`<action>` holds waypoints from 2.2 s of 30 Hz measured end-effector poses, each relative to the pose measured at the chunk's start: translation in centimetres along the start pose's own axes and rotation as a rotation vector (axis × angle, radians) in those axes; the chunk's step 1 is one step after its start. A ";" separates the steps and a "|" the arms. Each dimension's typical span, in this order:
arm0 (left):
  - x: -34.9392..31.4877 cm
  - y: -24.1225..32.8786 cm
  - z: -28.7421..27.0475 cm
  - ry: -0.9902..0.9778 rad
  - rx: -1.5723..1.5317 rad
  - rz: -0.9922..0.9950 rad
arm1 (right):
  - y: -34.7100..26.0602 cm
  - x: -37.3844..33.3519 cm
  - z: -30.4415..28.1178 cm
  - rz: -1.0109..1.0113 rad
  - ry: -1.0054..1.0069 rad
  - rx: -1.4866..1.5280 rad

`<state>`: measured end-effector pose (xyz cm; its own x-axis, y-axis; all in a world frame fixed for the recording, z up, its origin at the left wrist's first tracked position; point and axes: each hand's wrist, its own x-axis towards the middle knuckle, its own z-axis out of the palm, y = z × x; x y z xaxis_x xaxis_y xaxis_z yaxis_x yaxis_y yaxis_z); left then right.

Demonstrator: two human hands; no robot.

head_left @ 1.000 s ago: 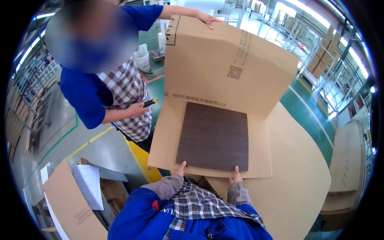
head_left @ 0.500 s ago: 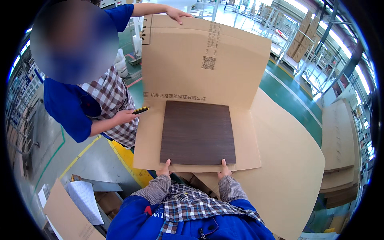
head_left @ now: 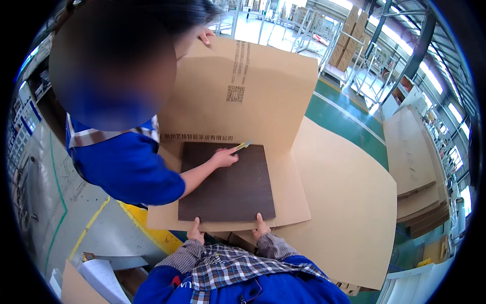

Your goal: The person assembles a cardboard box in a warehouse setting. They position a dark rectangular insert inside the cardboard, fold the flaps, and secure the box using a tape dispenser. The person also uses a utility knife to trim excess cardboard and tape.

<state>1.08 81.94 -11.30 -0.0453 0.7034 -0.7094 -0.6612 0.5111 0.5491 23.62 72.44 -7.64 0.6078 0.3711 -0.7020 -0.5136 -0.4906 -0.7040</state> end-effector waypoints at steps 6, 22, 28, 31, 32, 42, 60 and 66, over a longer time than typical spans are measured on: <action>0.0 -0.9 0.6 0.096 0.113 -0.036 | 2.1 3.3 -0.1 0.103 0.125 0.115; -0.7 -0.2 1.8 0.103 0.152 -0.075 | 0.6 2.8 -0.2 0.179 0.147 0.357; -0.1 -1.4 2.4 0.162 0.180 -0.054 | 0.4 3.8 -0.6 0.179 0.185 0.303; 0.3 -2.2 2.9 0.149 0.173 -0.062 | 0.6 5.3 -0.8 0.168 0.215 0.346; 0.7 -2.6 2.9 0.100 0.161 -0.070 | 0.4 5.5 -1.1 0.195 0.194 0.310; 2.6 -4.9 3.2 0.057 0.138 -0.068 | -0.8 6.3 -2.7 0.184 0.073 0.267; 0.5 -3.4 3.8 0.147 0.186 -0.078 | 1.4 6.1 -2.5 0.122 -0.037 0.581; 1.0 -1.5 1.5 0.124 0.183 -0.086 | 1.2 3.2 -1.2 0.136 -0.002 0.554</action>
<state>3.20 82.63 -12.16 -0.0945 0.5931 -0.7995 -0.5203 0.6553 0.5476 25.66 72.12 -10.54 0.5129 0.3354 -0.7902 -0.8285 -0.0476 -0.5580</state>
